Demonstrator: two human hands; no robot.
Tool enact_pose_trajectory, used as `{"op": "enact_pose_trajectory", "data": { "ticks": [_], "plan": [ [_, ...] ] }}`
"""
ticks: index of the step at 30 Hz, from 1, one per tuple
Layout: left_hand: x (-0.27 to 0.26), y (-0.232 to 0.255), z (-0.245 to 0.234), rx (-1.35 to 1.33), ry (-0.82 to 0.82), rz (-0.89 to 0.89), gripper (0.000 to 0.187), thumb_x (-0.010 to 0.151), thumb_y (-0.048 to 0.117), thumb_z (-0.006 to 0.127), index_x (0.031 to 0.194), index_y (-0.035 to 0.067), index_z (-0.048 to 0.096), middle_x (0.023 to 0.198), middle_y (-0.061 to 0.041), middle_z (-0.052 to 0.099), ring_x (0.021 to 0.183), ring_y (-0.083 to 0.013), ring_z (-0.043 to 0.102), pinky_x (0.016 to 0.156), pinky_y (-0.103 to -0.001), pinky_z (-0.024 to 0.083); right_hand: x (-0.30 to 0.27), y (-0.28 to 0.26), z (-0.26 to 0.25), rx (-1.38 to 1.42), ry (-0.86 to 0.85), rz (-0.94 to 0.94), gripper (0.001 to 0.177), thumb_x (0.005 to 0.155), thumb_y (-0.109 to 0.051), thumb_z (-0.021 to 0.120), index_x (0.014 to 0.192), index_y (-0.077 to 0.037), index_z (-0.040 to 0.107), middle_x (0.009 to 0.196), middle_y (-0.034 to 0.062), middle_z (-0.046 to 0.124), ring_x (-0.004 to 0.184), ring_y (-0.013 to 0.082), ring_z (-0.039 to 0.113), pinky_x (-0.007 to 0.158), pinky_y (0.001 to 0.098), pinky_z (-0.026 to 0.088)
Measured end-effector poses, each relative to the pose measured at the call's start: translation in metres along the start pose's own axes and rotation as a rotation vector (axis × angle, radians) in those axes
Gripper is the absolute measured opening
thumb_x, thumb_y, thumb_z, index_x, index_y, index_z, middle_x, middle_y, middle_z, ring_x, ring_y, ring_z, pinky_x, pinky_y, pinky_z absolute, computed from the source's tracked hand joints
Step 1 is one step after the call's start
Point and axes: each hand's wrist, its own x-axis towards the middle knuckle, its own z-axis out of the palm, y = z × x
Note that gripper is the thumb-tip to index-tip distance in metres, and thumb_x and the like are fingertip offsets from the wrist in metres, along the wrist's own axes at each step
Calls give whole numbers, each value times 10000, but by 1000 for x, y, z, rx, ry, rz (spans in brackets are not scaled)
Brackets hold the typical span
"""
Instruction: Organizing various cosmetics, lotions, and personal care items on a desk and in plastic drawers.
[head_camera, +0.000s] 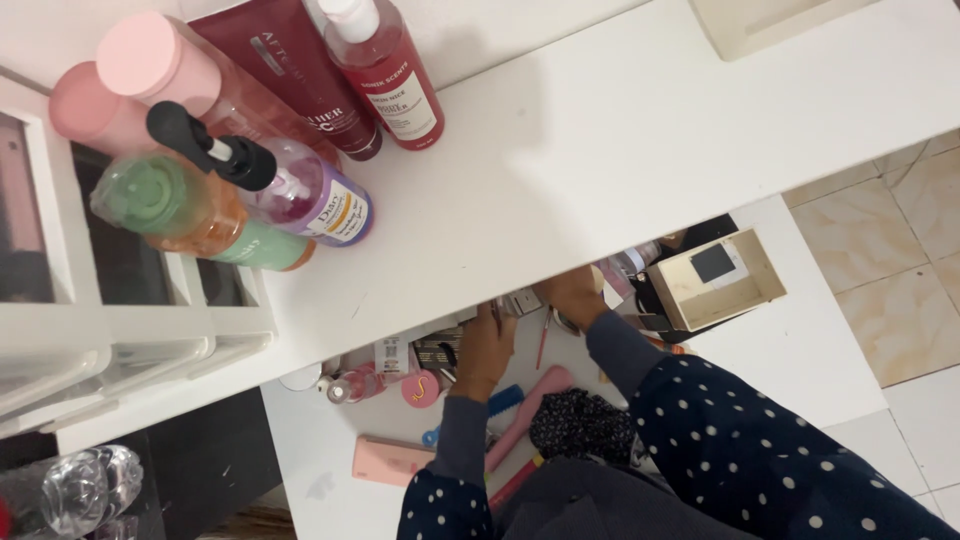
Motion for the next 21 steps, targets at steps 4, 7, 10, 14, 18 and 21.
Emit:
{"op": "enact_pose_trajectory", "data": {
  "ticks": [4, 7, 10, 14, 18, 21],
  "plan": [
    [-23, -7, 18, -32, -2, 112, 370, 993, 338, 362, 1178, 60, 523, 747, -274, 672, 708, -465, 694, 605, -560, 518, -14, 3, -7, 132, 51, 1, 314, 902, -324, 599, 939, -25, 689, 767, 200, 708, 721, 401, 717, 605, 519, 499],
    [-62, 40, 4, -46, 30, 244, 453, 1124, 422, 342, 994, 68, 592, 608, -189, 611, 483, -263, 624, 482, -359, 499, -72, 11, -25, 778, -77, 13, 186, 928, -132, 523, 832, -1, 613, 590, 156, 623, 411, 174, 505, 343, 293, 392],
    [-80, 61, 8, -53, 88, 396, 223, 1011, 277, 509, 1052, 83, 612, 676, -189, 681, 555, -414, 631, 509, -495, 449, -139, 11, -67, 1550, -372, -259, 227, 945, -17, 462, 1154, 22, 543, 764, 125, 606, 468, 55, 348, 380, 207, 254],
    [-91, 122, -9, -143, -83, 515, 273, 1025, 310, 519, 992, 76, 656, 670, -112, 675, 489, -246, 571, 501, -385, 433, -165, -6, -130, 1085, -19, -284, 204, 890, -85, 725, 1064, 20, 700, 764, 66, 680, 613, 121, 584, 555, 237, 487],
    [-87, 165, -13, -154, -29, 713, 214, 1001, 264, 608, 899, 77, 608, 541, -25, 547, 412, -158, 437, 425, -325, 355, -176, -45, -237, 514, 178, -693, 182, 878, -205, 737, 997, -73, 699, 602, -31, 634, 423, 69, 534, 397, 198, 426],
    [-92, 194, -28, -152, 31, 780, 196, 987, 234, 625, 863, 83, 643, 524, 4, 548, 391, -131, 415, 403, -299, 355, -178, -70, -327, 391, 321, -778, 200, 868, -168, 729, 1028, -61, 676, 713, 21, 677, 530, 101, 610, 497, 205, 504]
  ]
}}
